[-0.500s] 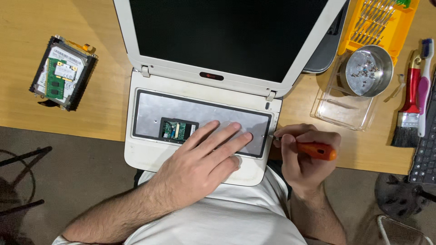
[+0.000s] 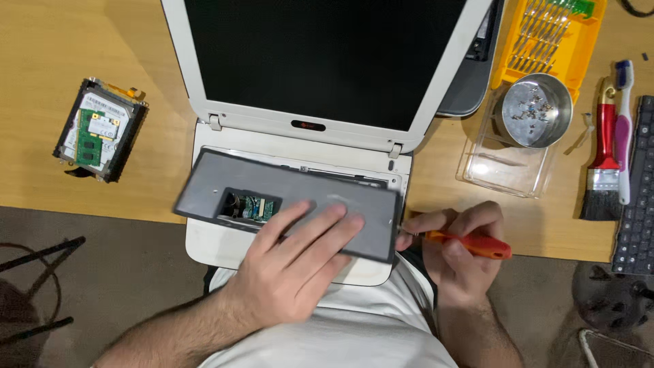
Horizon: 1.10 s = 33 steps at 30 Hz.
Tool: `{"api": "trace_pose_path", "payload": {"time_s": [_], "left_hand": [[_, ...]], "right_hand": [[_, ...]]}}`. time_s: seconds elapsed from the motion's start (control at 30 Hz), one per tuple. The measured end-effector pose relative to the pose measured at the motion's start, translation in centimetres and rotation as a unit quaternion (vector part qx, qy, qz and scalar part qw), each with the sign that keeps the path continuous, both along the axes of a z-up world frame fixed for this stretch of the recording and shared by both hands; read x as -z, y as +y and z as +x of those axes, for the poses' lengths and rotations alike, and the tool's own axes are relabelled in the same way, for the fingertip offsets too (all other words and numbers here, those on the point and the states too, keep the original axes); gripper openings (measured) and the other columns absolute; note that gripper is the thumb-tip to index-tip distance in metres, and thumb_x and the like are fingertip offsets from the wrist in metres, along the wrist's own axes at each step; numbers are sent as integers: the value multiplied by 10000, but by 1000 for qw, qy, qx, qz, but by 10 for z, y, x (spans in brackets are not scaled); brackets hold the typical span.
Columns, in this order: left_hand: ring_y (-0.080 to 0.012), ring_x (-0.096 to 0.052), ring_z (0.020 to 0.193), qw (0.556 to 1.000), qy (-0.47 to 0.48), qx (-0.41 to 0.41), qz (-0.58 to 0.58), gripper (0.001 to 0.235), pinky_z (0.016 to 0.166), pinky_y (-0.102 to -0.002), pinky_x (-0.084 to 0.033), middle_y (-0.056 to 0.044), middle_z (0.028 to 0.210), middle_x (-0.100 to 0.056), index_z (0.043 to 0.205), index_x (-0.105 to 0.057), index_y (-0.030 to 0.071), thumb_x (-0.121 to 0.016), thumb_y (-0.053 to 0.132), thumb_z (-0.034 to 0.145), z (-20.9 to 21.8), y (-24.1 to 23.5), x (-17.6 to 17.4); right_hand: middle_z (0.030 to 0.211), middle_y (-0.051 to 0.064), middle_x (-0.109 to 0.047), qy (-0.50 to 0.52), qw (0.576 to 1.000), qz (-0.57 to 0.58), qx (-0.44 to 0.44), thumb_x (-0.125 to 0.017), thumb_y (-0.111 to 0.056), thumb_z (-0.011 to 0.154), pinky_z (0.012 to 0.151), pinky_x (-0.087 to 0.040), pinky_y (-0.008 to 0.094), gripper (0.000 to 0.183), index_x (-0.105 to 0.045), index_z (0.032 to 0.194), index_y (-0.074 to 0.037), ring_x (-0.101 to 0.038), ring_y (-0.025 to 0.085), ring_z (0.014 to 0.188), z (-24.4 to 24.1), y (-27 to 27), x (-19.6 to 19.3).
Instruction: The person removes a metal cover from a white laptop using a screwdriver, then unscrews and removes a hard drive. They place the cover back on the laptop and secure it with screws before closing the device.
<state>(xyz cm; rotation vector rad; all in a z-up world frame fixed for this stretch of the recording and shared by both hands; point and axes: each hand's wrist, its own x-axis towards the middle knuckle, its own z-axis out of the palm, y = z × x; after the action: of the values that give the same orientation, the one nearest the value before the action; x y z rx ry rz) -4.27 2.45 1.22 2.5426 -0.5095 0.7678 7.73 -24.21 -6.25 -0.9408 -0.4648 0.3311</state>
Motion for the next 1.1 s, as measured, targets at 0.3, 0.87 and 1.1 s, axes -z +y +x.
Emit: {"api": "trace_pose_path", "payload": {"time_s": [0.3,0.87,1.1], "left_hand": [[-258,-939,1186,996,-82,36,-7,195,1139,-477,-614,-116,1342,-940,1071,-808,134,-699,176,1227,-12,3,8],[-144,-806,1125,951,-277,135,-28,298,903,-260,-587,-7,1179,-824,1075,-846,138,-610,29,1222,-26,10,30],[-222,-710,938,987,-40,105,-117,268,832,-390,-506,-49,1099,-810,1112,-752,124,-843,322,1269,-34,12,41]], "right_hand": [[763,14,-559,-461,833,-301,-57,-784,-285,1134,753,-514,424,215,-700,991,-148,-525,240,689,16,3,-14],[1006,234,-730,-526,808,-229,131,-722,-227,1107,800,-562,522,303,-776,1164,65,-605,348,815,13,-30,9],[1041,251,-759,-559,760,-326,67,-840,-290,1048,856,-611,541,421,-796,1211,96,-688,389,873,33,34,-71]]}}
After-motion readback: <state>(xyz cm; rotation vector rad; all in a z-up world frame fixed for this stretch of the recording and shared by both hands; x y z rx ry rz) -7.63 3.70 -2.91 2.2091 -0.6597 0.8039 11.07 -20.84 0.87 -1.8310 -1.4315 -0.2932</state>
